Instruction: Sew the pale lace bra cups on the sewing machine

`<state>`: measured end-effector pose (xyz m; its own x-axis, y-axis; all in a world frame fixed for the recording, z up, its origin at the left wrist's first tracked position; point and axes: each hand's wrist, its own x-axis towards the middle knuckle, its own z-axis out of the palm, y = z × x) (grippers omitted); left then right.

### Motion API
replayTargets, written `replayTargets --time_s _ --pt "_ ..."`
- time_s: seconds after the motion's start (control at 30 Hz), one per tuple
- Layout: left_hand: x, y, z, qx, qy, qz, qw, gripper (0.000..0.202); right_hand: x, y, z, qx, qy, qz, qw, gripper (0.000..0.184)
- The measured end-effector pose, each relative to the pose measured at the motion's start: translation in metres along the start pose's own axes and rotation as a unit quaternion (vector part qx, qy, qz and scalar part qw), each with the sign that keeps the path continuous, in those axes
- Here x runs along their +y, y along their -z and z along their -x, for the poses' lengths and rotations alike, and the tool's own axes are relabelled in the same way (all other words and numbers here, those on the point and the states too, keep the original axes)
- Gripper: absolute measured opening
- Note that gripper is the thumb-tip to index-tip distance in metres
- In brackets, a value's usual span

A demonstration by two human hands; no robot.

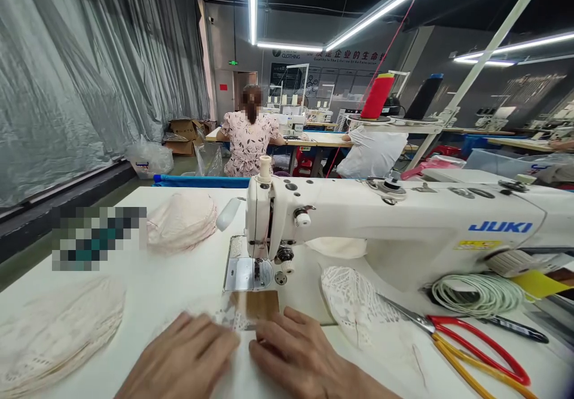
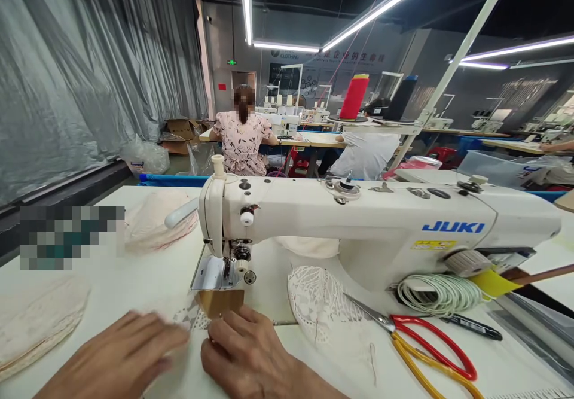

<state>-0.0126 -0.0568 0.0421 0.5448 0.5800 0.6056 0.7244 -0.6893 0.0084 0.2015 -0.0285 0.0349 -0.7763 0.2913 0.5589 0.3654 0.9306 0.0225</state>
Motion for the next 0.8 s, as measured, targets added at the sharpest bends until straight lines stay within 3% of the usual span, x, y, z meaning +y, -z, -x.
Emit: replayTargets --time_s 0.1,0.17,0.33,0.4,0.5,0.67,0.8 --pt "-0.010 -0.007 -0.032 -0.085 -0.013 0.129 0.988 0.040 0.001 -0.001 0.001 0.028 0.017 -0.005 0.999 0.031" --pt "-0.021 -0.013 -0.036 -0.143 0.007 0.186 0.972 0.037 0.004 -0.002 0.002 0.039 0.017 0.001 0.999 0.030" --pt "-0.047 -0.013 -0.020 -0.260 0.230 0.217 0.912 0.030 0.011 -0.009 0.002 0.017 -0.004 0.002 1.000 0.031" --pt "-0.050 -0.014 -0.017 -0.252 0.285 0.215 0.899 0.029 0.013 -0.013 0.001 0.013 -0.013 -0.010 1.000 0.031" --pt "-0.049 -0.020 -0.015 -0.228 0.314 0.208 0.898 0.028 0.016 -0.018 0.000 0.007 -0.023 -0.034 0.999 0.028" --pt "-0.047 -0.034 -0.005 -0.171 0.307 0.165 0.922 0.029 0.020 -0.023 0.000 -0.011 -0.032 -0.051 0.998 0.027" --pt "-0.046 -0.038 -0.002 -0.188 0.293 0.145 0.926 0.031 0.021 -0.026 -0.001 -0.006 -0.030 -0.060 0.998 0.029"
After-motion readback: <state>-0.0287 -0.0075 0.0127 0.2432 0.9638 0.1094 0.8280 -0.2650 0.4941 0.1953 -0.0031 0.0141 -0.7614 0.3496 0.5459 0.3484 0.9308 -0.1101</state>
